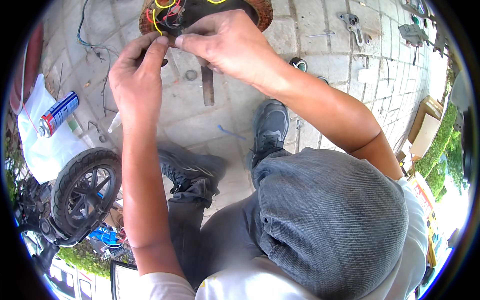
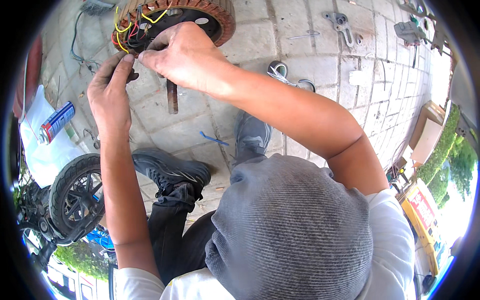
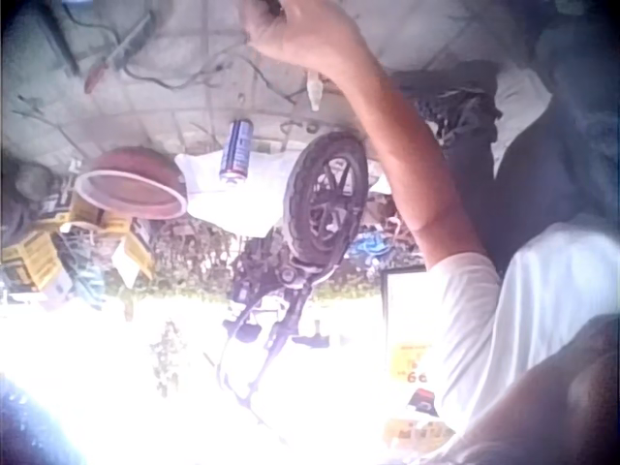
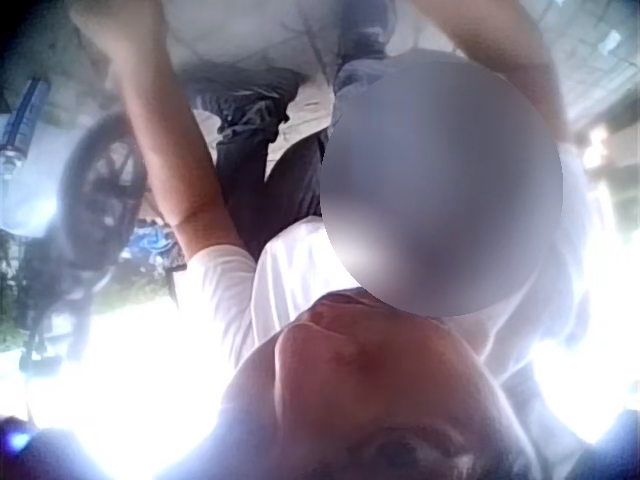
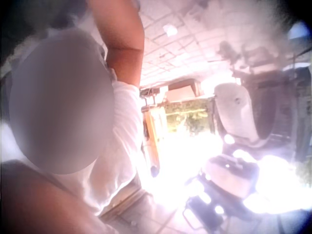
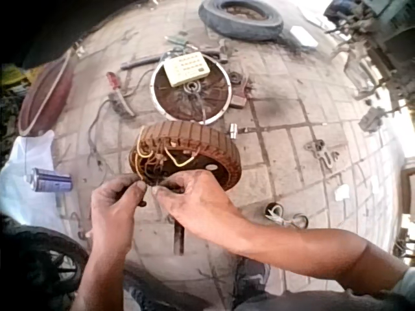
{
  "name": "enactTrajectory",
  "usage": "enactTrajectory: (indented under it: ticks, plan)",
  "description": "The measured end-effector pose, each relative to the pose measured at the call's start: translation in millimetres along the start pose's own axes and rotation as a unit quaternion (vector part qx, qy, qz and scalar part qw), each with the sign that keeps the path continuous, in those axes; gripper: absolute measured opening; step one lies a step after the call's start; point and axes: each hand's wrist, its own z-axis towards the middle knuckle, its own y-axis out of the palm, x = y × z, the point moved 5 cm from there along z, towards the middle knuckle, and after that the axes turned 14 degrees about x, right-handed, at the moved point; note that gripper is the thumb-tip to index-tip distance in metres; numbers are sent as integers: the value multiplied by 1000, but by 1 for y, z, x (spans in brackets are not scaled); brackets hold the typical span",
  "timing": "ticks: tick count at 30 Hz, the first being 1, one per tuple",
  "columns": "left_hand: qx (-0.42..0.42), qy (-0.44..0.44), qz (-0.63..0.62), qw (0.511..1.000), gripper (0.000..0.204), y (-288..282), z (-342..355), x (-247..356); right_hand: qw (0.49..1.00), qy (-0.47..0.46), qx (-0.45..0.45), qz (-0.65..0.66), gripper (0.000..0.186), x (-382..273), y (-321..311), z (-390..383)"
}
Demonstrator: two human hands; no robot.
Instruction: The person sits on the ground and works on the wiring of a motor stator. They use pliers to strip and adjust wires, then wrap the connections with electrical tape. The person handles the stator and wires directly with their hands throughout the process.
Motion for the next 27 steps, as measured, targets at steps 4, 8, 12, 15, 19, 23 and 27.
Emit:
enactTrajectory:
  ticks: [4,8,12,15,19,23,27]
  plan:
    - [6,4,1,1000,26,5,-5,4,986,87,-22,143,22,6,6,-1]
    - [-14,-45,-31,998,27,9,-2,-1,982,112,-27,149,22,6,9,0]
    - [-37,-88,-90,991,29,10,3,-5,980,108,-16,165,19,8,7,4]
    - [-73,-125,-117,983,29,4,7,-11,976,109,-16,187,18,10,8,5]
    - [-114,-165,-171,965,31,0,10,-18,969,139,-23,203,16,15,8,9]
    - [-111,-137,-151,973,27,6,7,-13,973,129,-37,188,17,20,8,12]
    - [-96,-92,-142,981,25,9,8,-15,999,-40,18,-32,21,1,-6,7]
